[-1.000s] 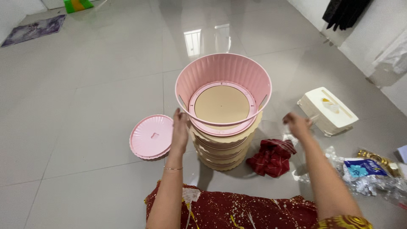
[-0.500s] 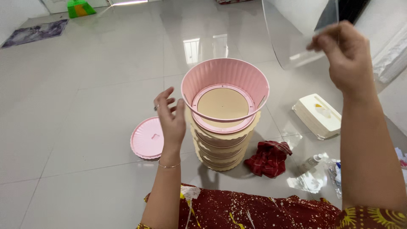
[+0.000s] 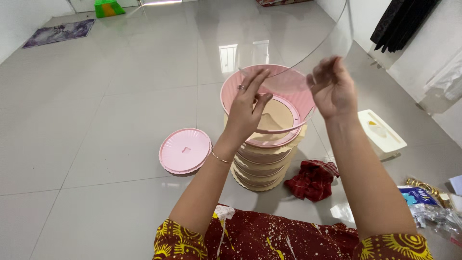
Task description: The person assembles a stack of pink plastic containers with beige lids and clear rings on the floor. They place rings and lids on each tier, then wipe the exterior with a red cloth.
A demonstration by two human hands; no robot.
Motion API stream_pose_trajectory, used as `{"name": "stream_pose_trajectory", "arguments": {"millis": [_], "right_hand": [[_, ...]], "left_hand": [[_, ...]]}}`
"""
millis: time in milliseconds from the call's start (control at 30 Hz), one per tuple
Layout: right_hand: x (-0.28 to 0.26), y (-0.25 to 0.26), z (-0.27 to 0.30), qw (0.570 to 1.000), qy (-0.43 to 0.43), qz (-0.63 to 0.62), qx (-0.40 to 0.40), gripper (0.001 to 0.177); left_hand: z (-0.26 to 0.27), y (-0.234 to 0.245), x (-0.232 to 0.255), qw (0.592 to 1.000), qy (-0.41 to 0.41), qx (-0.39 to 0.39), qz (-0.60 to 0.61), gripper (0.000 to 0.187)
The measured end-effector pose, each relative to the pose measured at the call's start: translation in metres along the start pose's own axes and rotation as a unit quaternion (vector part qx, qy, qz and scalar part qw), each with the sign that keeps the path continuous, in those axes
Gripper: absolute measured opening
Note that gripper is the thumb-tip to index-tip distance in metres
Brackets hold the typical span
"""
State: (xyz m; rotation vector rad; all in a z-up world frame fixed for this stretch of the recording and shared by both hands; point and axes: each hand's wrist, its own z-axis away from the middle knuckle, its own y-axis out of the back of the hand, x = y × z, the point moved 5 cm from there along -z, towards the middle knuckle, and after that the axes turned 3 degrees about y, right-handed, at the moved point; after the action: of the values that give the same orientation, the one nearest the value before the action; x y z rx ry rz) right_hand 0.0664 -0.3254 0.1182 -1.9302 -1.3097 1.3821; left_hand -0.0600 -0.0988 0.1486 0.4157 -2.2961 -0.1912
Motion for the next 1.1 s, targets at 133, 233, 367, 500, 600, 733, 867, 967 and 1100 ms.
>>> {"name": "stream_pose_trajectory", "arguments": {"millis": [133, 233, 367, 500, 600, 733, 867, 967, 1100], "right_hand": [[0.012, 0.013, 0.006, 0.994, -0.071, 0.078, 0.02, 0.022], [-0.003, 0.008, 0.017, 0.924, -0.084, 0.351, 0.125, 0.045], [-0.054, -0.072, 0.046, 0.627, 0.327, 0.707, -0.015, 0.091], [-0.03, -0.115, 0.055, 0.407, 0.22, 0.853, -0.24, 0.062], [-0.013, -0.125, 0.051, 0.446, 0.136, 0.825, -0.32, 0.031], [-0.002, -0.134, 0.039, 0.492, 0.089, 0.79, -0.354, 0.012], [0.014, -0.134, 0.039, 0.451, 0.102, 0.81, -0.361, 0.009], [0.025, -0.123, 0.038, 0.519, 0.023, 0.797, -0.306, 0.015], [0.041, -0.11, 0.04, 0.523, -0.045, 0.799, -0.294, 0.016]], "left_hand": [[-0.013, 0.007, -0.004, 0.998, -0.017, 0.041, -0.042, 0.015], [-0.021, 0.021, -0.001, 0.996, -0.044, 0.059, -0.057, 0.011], [-0.028, 0.027, 0.013, 0.989, -0.069, 0.021, -0.128, 0.007], [-0.026, 0.019, 0.031, 0.976, -0.084, 0.024, -0.201, 0.008], [-0.015, 0.022, 0.034, 0.982, -0.065, 0.03, -0.173, 0.01], [-0.003, 0.062, 0.008, 0.995, 0.012, 0.095, 0.001, 0.03], [0.03, 0.097, -0.053, 0.972, 0.083, 0.21, 0.07, 0.042], [0.059, 0.091, -0.116, 0.945, 0.185, 0.219, 0.159, 0.036], [0.096, 0.054, -0.171, 0.939, 0.255, 0.152, 0.173, 0.039]]}}
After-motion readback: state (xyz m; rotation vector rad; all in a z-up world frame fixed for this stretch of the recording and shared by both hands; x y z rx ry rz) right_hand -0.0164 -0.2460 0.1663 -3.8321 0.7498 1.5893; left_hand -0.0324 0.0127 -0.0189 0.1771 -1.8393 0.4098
